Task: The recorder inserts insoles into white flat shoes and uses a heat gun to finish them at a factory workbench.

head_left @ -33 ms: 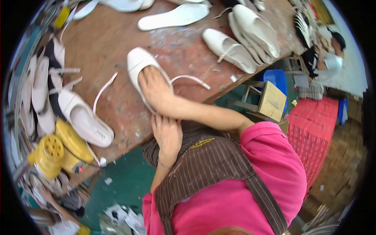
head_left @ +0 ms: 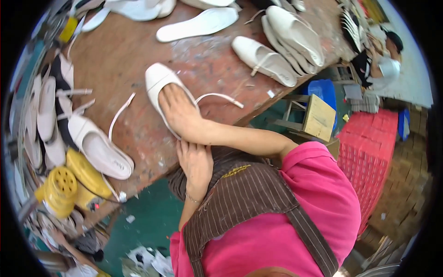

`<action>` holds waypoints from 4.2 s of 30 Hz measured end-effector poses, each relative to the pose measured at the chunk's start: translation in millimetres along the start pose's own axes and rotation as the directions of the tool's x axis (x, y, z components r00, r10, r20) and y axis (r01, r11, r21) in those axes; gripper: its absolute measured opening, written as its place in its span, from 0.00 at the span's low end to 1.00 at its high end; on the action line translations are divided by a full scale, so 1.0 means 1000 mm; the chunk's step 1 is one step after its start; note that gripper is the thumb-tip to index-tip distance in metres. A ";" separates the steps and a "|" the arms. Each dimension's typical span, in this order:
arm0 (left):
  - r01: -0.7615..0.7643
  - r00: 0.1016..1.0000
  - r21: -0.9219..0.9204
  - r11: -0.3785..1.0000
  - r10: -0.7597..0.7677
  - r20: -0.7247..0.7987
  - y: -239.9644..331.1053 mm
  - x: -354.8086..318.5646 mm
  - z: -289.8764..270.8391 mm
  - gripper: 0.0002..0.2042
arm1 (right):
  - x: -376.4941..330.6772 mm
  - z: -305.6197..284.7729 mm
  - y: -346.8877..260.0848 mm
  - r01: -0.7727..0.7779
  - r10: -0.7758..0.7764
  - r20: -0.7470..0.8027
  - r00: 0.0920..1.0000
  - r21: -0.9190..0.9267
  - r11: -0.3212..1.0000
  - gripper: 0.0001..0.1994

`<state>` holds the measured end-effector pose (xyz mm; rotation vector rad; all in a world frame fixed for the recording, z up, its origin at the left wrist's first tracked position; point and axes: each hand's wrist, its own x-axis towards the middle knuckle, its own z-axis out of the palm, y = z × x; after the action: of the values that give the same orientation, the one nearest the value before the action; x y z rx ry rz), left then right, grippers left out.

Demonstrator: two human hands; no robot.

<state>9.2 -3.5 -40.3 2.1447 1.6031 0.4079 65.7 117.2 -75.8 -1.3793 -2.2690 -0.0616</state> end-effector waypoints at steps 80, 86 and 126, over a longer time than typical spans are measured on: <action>-0.368 0.472 -0.749 0.552 -0.583 -0.661 0.004 0.005 -0.057 0.52 | -0.006 -0.144 -0.026 -0.025 0.217 -0.048 0.975 0.947 0.321 0.21; -0.398 0.430 -0.748 0.531 -0.612 -0.664 -0.003 -0.003 -0.039 0.58 | -0.010 -0.132 -0.038 -0.255 0.142 0.252 0.957 0.967 0.007 0.10; -0.728 0.004 -0.675 0.122 -0.983 -0.182 -0.165 -0.206 -0.150 0.24 | -0.003 -0.001 0.015 -0.684 0.134 0.671 0.729 0.706 0.185 0.10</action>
<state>-258.8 -137.3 11.3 -0.2876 1.0980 2.5028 80.0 122.4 -79.2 -1.2594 -1.4431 1.7413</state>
